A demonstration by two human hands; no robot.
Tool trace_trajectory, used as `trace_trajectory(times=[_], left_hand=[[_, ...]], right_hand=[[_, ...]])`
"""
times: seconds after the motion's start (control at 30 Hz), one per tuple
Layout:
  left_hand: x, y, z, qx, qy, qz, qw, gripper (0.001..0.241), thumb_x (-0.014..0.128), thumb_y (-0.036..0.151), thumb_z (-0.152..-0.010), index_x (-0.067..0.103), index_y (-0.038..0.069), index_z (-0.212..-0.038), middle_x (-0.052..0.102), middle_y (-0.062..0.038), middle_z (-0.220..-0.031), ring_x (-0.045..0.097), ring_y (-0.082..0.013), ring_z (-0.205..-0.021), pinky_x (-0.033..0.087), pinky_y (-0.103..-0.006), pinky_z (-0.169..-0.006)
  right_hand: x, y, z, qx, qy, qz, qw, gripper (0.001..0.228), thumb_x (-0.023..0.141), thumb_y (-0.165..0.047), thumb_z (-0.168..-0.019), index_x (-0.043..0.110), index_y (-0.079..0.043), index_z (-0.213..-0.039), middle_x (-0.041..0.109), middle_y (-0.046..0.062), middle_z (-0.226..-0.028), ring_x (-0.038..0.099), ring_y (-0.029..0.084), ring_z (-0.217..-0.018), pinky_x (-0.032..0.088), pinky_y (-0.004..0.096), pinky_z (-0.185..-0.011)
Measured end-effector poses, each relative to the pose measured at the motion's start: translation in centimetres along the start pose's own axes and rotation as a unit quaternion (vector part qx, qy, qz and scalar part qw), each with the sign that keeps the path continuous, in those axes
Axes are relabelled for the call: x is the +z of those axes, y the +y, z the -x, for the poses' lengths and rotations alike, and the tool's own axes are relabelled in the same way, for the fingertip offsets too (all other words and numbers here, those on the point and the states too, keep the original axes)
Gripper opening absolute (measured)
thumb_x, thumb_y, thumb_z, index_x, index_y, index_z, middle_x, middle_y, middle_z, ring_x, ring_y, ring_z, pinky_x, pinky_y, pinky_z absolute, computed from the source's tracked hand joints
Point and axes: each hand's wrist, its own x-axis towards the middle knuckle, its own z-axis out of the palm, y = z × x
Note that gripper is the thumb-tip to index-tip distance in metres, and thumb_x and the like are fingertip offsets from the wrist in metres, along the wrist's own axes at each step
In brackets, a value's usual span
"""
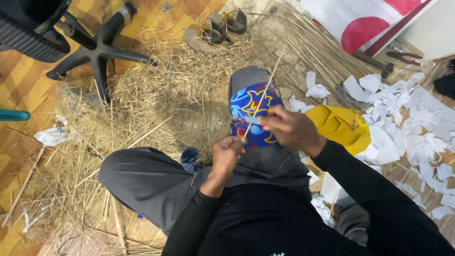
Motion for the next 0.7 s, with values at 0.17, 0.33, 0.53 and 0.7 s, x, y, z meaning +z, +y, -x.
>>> trace_trajectory(times=[0.17, 0.33, 0.53, 0.7], left_hand=[[0.7, 0.3, -0.8, 0.009, 0.001, 0.013, 1.000, 0.014, 0.072, 0.010, -0.087, 0.075, -0.003, -0.086, 0.061, -0.010, -0.055, 0.047, -0.0079, -0.036, 0.035, -0.0196, -0.035], [1.3, 0.3, -2.3, 0.039, -0.011, -0.023, 0.999, 0.013, 0.071, 0.010, -0.088, 0.076, -0.001, -0.084, 0.063, -0.009, -0.056, 0.049, -0.0069, -0.039, 0.035, -0.0189, -0.037], [1.0, 0.7, -1.0, 0.036, -0.004, -0.033, 0.999, 0.015, 0.073, 0.013, -0.088, 0.076, -0.001, -0.083, 0.063, -0.008, -0.054, 0.048, -0.0077, -0.040, 0.034, -0.0209, -0.040], [0.2, 1.3, 0.8, 0.019, 0.005, -0.049, 0.999, 0.015, 0.073, 0.012, -0.088, 0.076, -0.001, -0.083, 0.062, -0.009, -0.054, 0.048, -0.0090, -0.041, 0.035, -0.0204, -0.042]], right_hand=[[0.2, 2.2, -0.4, 0.028, 0.030, 0.015, 0.999, 0.020, 0.062, -0.040, -0.103, 0.075, -0.033, -0.115, 0.065, -0.003, -0.107, 0.071, 0.029, -0.073, 0.057, 0.040, -0.061], [0.5, 0.2, 0.0, -0.050, 0.017, 0.037, 0.998, 0.014, 0.064, -0.031, -0.099, 0.076, -0.029, -0.106, 0.064, -0.001, -0.103, 0.071, 0.030, -0.069, 0.057, 0.041, -0.058], [-0.4, 3.4, -0.9, 0.020, 0.058, 0.040, 0.997, 0.014, 0.067, -0.037, -0.102, 0.077, -0.029, -0.109, 0.066, -0.002, -0.107, 0.070, 0.029, -0.069, 0.056, 0.039, -0.060], [1.3, 4.4, 0.0, -0.023, 0.093, 0.035, 0.995, 0.016, 0.065, -0.040, -0.102, 0.074, -0.029, -0.096, 0.063, -0.002, -0.096, 0.066, 0.026, -0.068, 0.053, 0.035, -0.060]])
